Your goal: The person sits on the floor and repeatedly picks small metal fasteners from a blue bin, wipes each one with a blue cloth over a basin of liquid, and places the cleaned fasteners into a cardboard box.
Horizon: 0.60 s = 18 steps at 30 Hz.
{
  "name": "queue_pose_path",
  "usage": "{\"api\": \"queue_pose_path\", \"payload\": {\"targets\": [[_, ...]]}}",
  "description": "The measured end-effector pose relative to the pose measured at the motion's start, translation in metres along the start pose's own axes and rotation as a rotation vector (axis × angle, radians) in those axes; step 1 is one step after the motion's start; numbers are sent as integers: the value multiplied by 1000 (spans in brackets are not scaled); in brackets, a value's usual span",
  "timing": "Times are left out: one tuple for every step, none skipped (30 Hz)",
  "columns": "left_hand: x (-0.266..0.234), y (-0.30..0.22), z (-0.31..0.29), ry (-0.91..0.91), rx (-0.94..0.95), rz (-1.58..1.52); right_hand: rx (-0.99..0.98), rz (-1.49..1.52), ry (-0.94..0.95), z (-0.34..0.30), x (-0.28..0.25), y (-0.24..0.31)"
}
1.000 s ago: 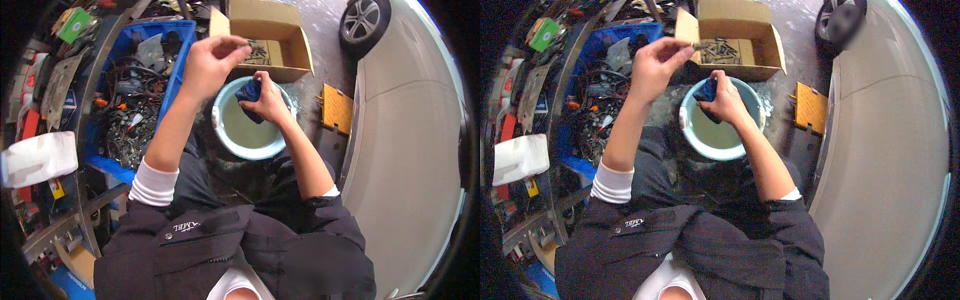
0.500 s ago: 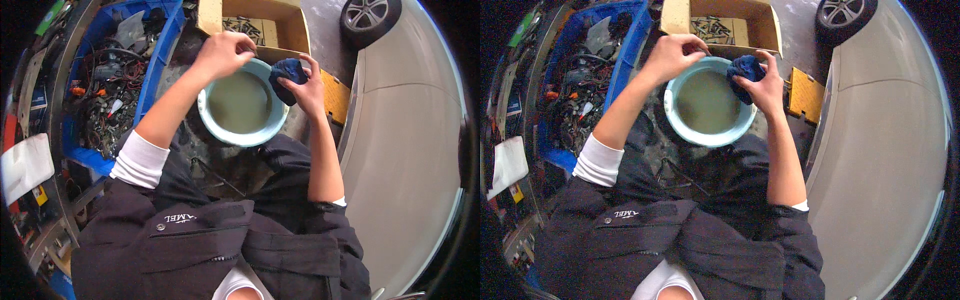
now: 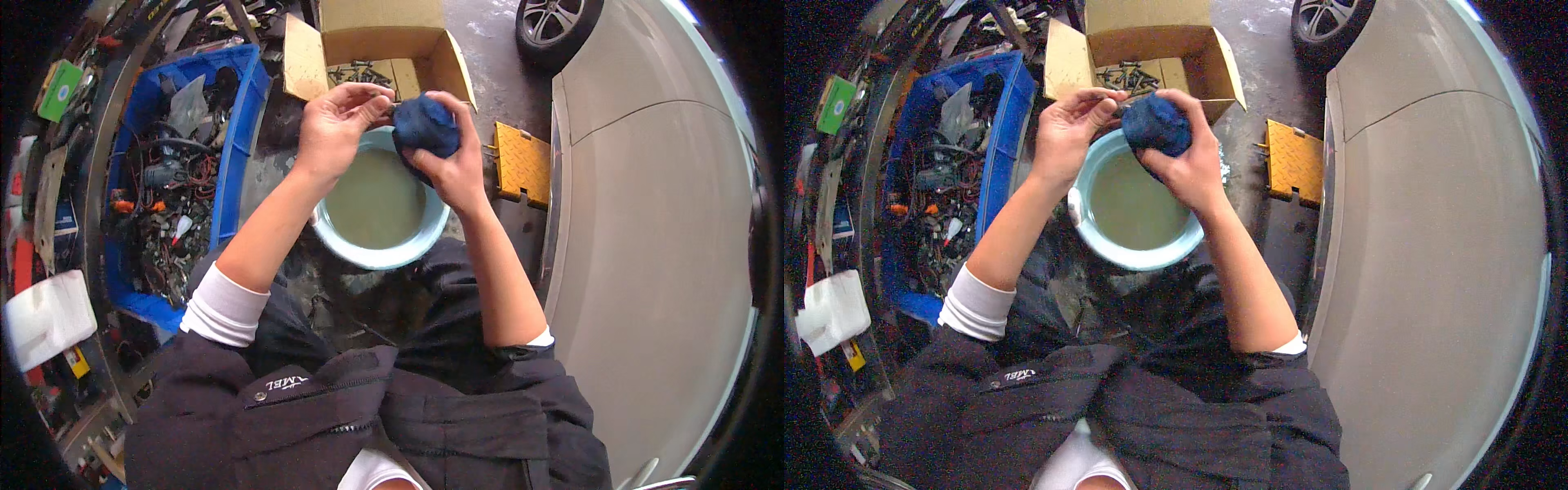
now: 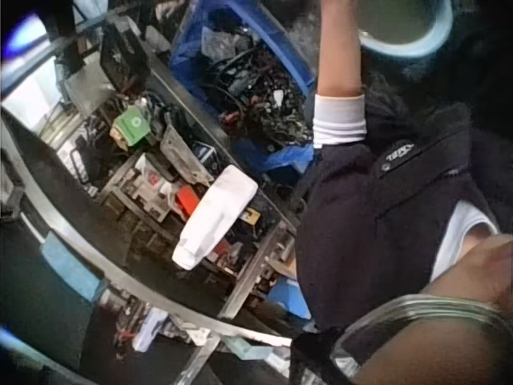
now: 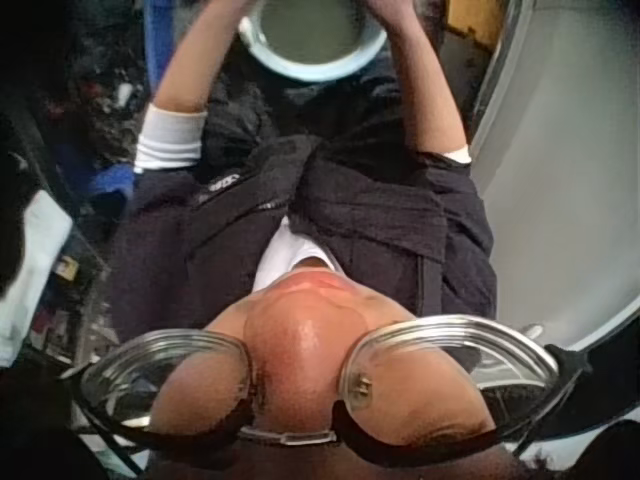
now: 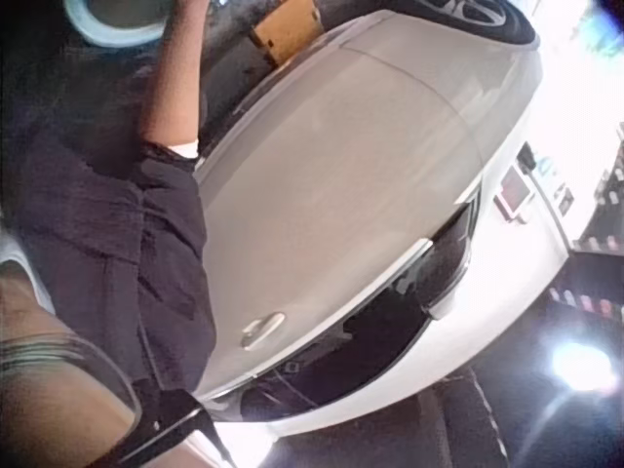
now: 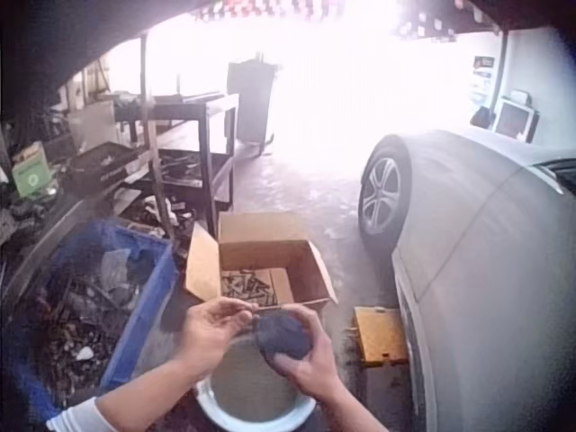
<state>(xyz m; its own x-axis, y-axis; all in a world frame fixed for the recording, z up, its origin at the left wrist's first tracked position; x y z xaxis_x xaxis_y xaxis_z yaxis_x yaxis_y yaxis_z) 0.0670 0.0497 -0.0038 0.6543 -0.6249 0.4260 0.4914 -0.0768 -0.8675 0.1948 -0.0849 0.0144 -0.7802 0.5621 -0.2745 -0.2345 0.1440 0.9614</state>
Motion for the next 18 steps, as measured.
{"api": "queue_pose_path", "payload": {"targets": [[-2,-3,3,17,3,41,17,-11,-28,-2,-2,0],[0,-4,5,92,31,153,34,-21,-55,-7,-3,0],[1,-2,5,166,60,265,51,-31,-80,-11,-4,0],[5,-3,2,236,89,377,70,-42,-102,-13,-5,-1],[13,-4,-5,210,-23,334,121,43,-118,-12,-5,-11],[11,3,-6,190,2,295,127,50,-127,-10,-3,-12],[10,5,-6,202,-17,333,136,51,-138,-9,-3,-12],[9,7,-6,213,-35,370,145,52,-149,-8,-2,-12],[10,5,-7,245,-4,408,128,51,-143,-9,2,-11],[12,1,-7,278,27,445,149,33,-138,-10,4,-11],[13,-2,-7,311,60,481,170,15,-133,-11,5,-9],[13,-4,-7,355,99,519,191,-2,-127,-11,5,-9],[12,-7,-7,398,137,560,203,-4,-117,-9,5,-11],[13,-10,-7,441,176,599,127,-74,-151,-9,3,-8],[14,-14,-7,470,218,656,51,-145,-184,-9,1,-4],[17,-20,-7,496,262,713,-27,-217,-215,-10,1,1],[19,-24,-6,522,306,769,-65,-210,-195,-12,2,5],[18,-25,-6,534,339,818,-102,-203,-176,-15,3,11]]}}
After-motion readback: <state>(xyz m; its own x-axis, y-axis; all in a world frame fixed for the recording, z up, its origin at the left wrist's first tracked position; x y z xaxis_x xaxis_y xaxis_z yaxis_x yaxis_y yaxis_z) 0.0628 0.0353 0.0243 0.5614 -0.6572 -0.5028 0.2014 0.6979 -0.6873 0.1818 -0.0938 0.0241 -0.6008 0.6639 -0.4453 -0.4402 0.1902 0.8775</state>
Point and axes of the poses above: each hand's wrist, its own z-axis towards the middle knuckle, its own x-axis out of the palm, y = z × x, the point moved 6 cm from there along z, towards the middle knuckle, and after that the axes turned 15 degrees about x, right-handed, at the moved point
